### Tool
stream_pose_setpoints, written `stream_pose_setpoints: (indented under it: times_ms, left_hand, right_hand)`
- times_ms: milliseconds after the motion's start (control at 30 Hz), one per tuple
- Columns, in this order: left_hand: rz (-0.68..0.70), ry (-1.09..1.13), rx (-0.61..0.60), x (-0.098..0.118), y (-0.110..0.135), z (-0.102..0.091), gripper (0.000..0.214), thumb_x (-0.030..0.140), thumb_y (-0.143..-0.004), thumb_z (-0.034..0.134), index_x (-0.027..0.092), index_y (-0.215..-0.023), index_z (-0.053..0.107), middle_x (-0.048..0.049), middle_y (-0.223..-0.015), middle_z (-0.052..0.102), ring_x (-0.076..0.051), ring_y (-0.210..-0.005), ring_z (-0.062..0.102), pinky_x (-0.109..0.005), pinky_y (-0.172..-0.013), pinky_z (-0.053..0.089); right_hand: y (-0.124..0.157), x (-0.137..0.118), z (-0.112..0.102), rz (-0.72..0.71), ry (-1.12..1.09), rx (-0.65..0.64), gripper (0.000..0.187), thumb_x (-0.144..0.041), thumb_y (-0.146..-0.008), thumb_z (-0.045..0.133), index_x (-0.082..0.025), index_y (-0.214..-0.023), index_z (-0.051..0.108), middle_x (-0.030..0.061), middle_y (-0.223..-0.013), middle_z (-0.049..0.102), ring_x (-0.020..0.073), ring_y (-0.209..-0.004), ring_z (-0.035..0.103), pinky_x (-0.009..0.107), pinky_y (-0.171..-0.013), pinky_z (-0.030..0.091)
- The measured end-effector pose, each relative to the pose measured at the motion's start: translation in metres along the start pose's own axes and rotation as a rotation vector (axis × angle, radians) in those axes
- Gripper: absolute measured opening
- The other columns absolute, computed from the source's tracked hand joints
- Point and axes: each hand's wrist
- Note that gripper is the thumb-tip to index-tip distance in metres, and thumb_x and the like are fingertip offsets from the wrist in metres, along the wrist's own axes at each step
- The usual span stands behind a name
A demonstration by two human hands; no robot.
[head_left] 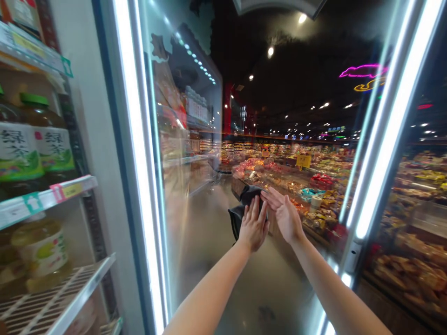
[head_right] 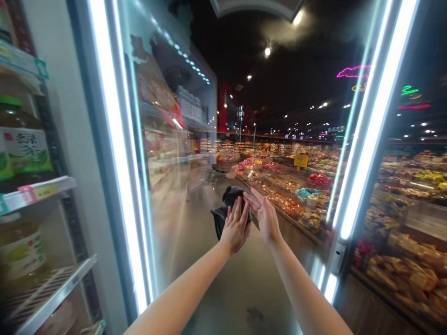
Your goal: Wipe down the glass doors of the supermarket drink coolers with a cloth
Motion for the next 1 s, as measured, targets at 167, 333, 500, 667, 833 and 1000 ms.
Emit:
stream_pose_setpoints:
  times_ms: [167,333,500,667,833,1000]
  left_hand:
    - [0.047,-0.177,0.154,-0.018,-0.032,0.003,0.076,0.041,-0.099,0.049,0.019,-0.163,0.014,-0.0101,-0.165,0.032,-0.022,-0.154,0.028,-0.039,-0.128,0.018]
    - [-0.115,-0.254,0.286,-0.016,-0.022,0.014,0.075,0.044,-0.094,0.060,0.033,-0.160,0.027,-0.0099,-0.166,0.029,-0.034,-0.154,0.026,-0.059,-0.127,0.012]
    - [0.179,-0.311,0.214,-0.003,-0.005,0.036,0.070,0.039,-0.090,0.065,0.045,-0.153,0.037,0.0041,-0.165,0.033,-0.033,-0.156,0.020,-0.060,-0.128,0.003]
    - [-0.113,-0.310,0.256,-0.033,-0.020,0.007,0.072,0.029,-0.091,0.062,0.043,-0.155,0.034,0.0011,-0.167,0.028,-0.036,-0.157,0.008,-0.066,-0.126,0.009]
    - [-0.300,-0.240,0.233,-0.025,0.035,0.021,0.074,0.020,-0.088,0.062,0.037,-0.156,0.037,-0.0048,-0.169,0.021,-0.041,-0.156,0.002,-0.073,-0.121,0.016]
    - [-0.060,-0.235,0.060,-0.027,0.032,0.017,0.071,0.037,-0.089,0.066,0.041,-0.155,0.038,-0.0012,-0.164,0.035,-0.036,-0.156,0.015,-0.067,-0.125,0.012]
  right_hand:
    - [0.008,0.002,-0.072,-0.344,0.715,0.219,0.032,-0.039,-0.100,0.054,-0.024,-0.119,0.074,0.0108,-0.122,0.074,0.0291,-0.117,0.069,0.052,-0.105,0.052]
    - [0.010,0.020,-0.113,-0.578,1.190,0.048,0.058,-0.018,-0.099,0.049,-0.031,-0.156,0.040,0.0077,-0.161,0.040,0.0299,-0.150,0.035,0.058,-0.120,0.036]
    - [0.013,0.045,-0.109,-0.714,1.316,-0.178,0.076,-0.009,-0.098,0.046,-0.031,-0.163,0.013,0.0069,-0.163,0.035,0.0251,-0.152,0.030,0.052,-0.124,0.032]
    - [0.024,0.073,-0.106,-0.720,1.253,-0.160,0.076,-0.010,-0.098,0.046,-0.027,-0.164,0.012,0.0096,-0.161,0.037,0.0251,-0.150,0.035,0.052,-0.124,0.031]
    - [0.028,0.091,-0.105,-0.670,1.268,-0.107,0.071,-0.020,-0.097,0.055,-0.038,-0.160,0.027,0.0049,-0.164,0.032,0.0287,-0.148,0.038,0.055,-0.123,0.030]
    - [0.029,0.104,-0.106,-0.707,1.318,-0.050,0.066,-0.023,-0.094,0.061,-0.038,-0.155,0.040,0.0049,-0.160,0.039,0.0265,-0.146,0.042,0.049,-0.124,0.028]
Point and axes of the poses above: each hand's wrist, its own y-axis away from the middle knuckle, its own z-axis out of the palm, x = y × z
